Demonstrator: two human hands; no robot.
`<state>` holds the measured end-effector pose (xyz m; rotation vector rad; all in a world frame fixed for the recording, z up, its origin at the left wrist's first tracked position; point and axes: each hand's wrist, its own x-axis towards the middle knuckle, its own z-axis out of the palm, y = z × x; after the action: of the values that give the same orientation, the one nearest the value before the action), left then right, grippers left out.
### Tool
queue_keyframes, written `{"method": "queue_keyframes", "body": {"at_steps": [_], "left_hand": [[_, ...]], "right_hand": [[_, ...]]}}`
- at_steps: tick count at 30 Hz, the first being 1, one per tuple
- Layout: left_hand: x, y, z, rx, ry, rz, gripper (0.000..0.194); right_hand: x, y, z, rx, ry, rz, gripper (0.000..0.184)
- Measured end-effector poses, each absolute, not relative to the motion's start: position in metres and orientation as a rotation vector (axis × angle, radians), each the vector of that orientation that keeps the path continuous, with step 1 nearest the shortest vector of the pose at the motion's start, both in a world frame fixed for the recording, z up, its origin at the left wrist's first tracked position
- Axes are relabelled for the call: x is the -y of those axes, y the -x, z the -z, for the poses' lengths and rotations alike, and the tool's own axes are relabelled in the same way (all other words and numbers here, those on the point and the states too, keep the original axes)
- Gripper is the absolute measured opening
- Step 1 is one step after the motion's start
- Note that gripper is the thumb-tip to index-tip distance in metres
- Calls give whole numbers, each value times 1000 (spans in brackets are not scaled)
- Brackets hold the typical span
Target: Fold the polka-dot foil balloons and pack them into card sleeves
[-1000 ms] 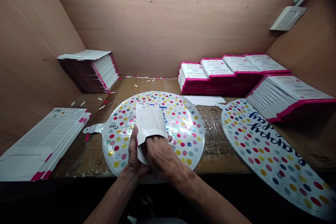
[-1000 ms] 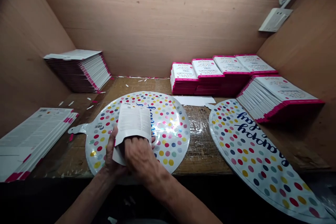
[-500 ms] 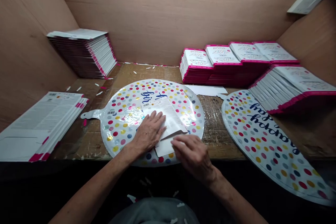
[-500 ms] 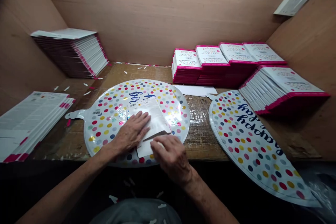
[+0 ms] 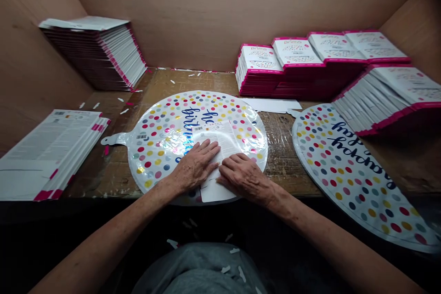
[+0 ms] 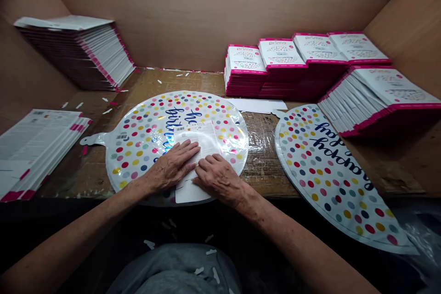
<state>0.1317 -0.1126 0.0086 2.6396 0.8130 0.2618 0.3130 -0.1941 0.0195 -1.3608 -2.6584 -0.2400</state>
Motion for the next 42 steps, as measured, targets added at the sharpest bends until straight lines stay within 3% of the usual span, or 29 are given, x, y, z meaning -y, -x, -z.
{"method": "queue_keyframes", "body": {"at_steps": [8,13,20,24,26,30,34,37,40,42], "left_hand": [[107,-129,-8,-724,-2712,-269,49],[107,-131,-3,-563,-2723,-375,46],[151,-106,0,-520,-2662,-818,24],[173,-92,0,-542,-2652,-747,51],[176,-92,1,-572,-2620,-730,53],[176,-98,1,-683,-2537,-709,28],[184,-112,-4,-928,-2369,-718,21],[186,-122,-4,-1130,-2237,-737,22],[185,-127,1,-1321,-2167,-785,14],[185,-129,6,-1426,-2148,-811,21]], "right_hand": [[251,-339,-34,2718,1299,-45,37],[278,-341,-15,2322,1341,205,33],[265,-327,10,2373,1295,395,29],[263,-327,5,2400,1306,308,37],[260,-328,-2,2393,1341,198,35],[250,-327,-13,2263,1360,-47,23],[241,-321,-9,2061,1495,-122,33],[237,-315,0,1993,1546,-72,34],[241,-313,9,2009,1541,190,35],[248,-317,16,2147,1433,353,43]]}}
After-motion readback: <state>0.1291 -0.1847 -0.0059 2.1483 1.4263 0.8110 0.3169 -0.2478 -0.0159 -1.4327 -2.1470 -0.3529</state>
